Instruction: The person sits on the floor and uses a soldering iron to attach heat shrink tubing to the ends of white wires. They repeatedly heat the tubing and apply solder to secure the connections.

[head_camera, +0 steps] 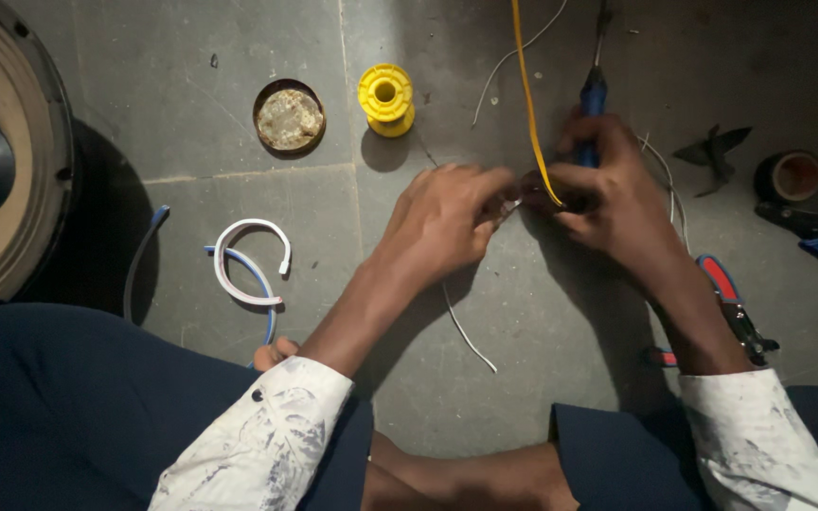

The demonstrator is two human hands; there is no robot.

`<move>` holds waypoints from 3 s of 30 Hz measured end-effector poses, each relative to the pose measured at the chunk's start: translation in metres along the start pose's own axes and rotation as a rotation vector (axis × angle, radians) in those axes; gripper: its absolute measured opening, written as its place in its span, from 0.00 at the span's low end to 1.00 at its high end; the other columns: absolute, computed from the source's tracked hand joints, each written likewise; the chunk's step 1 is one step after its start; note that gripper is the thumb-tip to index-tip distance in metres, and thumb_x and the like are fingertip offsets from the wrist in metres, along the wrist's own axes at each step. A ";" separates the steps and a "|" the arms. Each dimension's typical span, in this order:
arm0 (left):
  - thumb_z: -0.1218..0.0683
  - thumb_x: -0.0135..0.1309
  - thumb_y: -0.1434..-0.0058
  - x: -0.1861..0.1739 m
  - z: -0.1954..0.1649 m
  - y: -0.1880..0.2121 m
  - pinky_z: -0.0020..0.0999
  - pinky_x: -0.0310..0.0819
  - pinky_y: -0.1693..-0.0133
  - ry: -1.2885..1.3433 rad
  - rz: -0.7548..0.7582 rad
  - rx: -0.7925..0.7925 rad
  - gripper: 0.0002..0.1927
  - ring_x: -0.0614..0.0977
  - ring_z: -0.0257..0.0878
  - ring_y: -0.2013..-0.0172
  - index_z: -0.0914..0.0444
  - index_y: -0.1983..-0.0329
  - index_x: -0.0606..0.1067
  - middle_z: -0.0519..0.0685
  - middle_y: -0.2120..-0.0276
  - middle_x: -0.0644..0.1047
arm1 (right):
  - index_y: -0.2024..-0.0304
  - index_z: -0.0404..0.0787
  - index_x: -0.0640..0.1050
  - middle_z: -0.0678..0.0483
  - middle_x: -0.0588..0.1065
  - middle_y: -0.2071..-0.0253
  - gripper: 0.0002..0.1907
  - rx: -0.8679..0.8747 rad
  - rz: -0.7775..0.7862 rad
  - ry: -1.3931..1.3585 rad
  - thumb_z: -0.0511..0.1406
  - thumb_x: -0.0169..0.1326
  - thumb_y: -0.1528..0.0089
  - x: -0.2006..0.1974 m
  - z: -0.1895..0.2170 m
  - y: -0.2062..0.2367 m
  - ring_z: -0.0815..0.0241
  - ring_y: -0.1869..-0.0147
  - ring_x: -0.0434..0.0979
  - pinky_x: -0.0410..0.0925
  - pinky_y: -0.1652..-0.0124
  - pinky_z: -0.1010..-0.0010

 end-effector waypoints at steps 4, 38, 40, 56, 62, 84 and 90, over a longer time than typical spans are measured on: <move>0.62 0.59 0.48 0.001 -0.002 -0.004 0.42 0.75 0.55 -0.008 0.047 0.004 0.17 0.83 0.47 0.62 0.57 0.54 0.81 0.48 0.69 0.82 | 0.54 0.50 0.85 0.47 0.66 0.39 0.30 0.001 -0.002 0.033 0.26 0.72 0.60 -0.004 0.002 0.001 0.45 0.34 0.71 0.74 0.40 0.59; 0.57 0.62 0.51 0.006 -0.011 0.002 0.43 0.69 0.60 -0.136 -0.015 -0.050 0.16 0.81 0.47 0.63 0.54 0.57 0.83 0.49 0.71 0.80 | 0.40 0.42 0.67 0.50 0.76 0.45 0.16 0.043 -0.283 -0.351 0.46 0.43 0.22 -0.086 -0.008 0.019 0.64 0.55 0.77 0.72 0.61 0.76; 0.58 0.62 0.50 0.007 -0.013 0.004 0.43 0.69 0.59 -0.131 -0.057 -0.056 0.16 0.81 0.48 0.62 0.55 0.57 0.83 0.50 0.70 0.80 | 0.40 0.44 0.69 0.50 0.75 0.45 0.18 0.029 -0.270 -0.485 0.49 0.40 0.19 -0.076 -0.032 0.018 0.66 0.62 0.73 0.68 0.64 0.78; 0.61 0.58 0.50 0.016 -0.018 0.015 0.44 0.66 0.59 -0.122 -0.199 -0.068 0.15 0.77 0.46 0.62 0.58 0.57 0.80 0.49 0.67 0.78 | 0.47 0.39 0.64 0.46 0.76 0.58 0.24 0.084 -0.316 -0.344 0.52 0.29 0.16 -0.069 -0.074 0.084 0.62 0.59 0.79 0.71 0.62 0.77; 0.60 0.59 0.51 0.016 -0.021 0.018 0.45 0.66 0.59 -0.134 -0.222 -0.067 0.16 0.76 0.48 0.61 0.58 0.57 0.80 0.50 0.67 0.77 | 0.45 0.38 0.64 0.46 0.77 0.58 0.24 0.050 -0.443 -0.284 0.50 0.25 0.17 -0.075 -0.013 0.071 0.58 0.54 0.85 0.75 0.59 0.77; 0.61 0.60 0.50 0.016 -0.032 0.023 0.45 0.66 0.57 -0.116 -0.277 -0.105 0.18 0.77 0.48 0.59 0.58 0.55 0.79 0.50 0.65 0.76 | 0.45 0.37 0.57 0.42 0.79 0.59 0.18 -0.136 -0.457 -0.209 0.47 0.35 0.15 -0.062 0.040 0.056 0.55 0.49 0.86 0.76 0.52 0.76; 0.61 0.59 0.49 0.017 -0.031 0.022 0.45 0.66 0.58 -0.106 -0.284 -0.101 0.18 0.76 0.49 0.60 0.59 0.53 0.79 0.51 0.65 0.76 | 0.45 0.39 0.58 0.44 0.80 0.58 0.19 -0.122 -0.446 -0.238 0.48 0.37 0.15 -0.055 0.039 0.059 0.59 0.52 0.86 0.73 0.57 0.80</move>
Point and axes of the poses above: each hand's wrist, its own y-axis away from the middle knuckle, its own x-axis out of the palm, z = x × y, the point moved 3 cm from there along -y, towards the middle knuckle
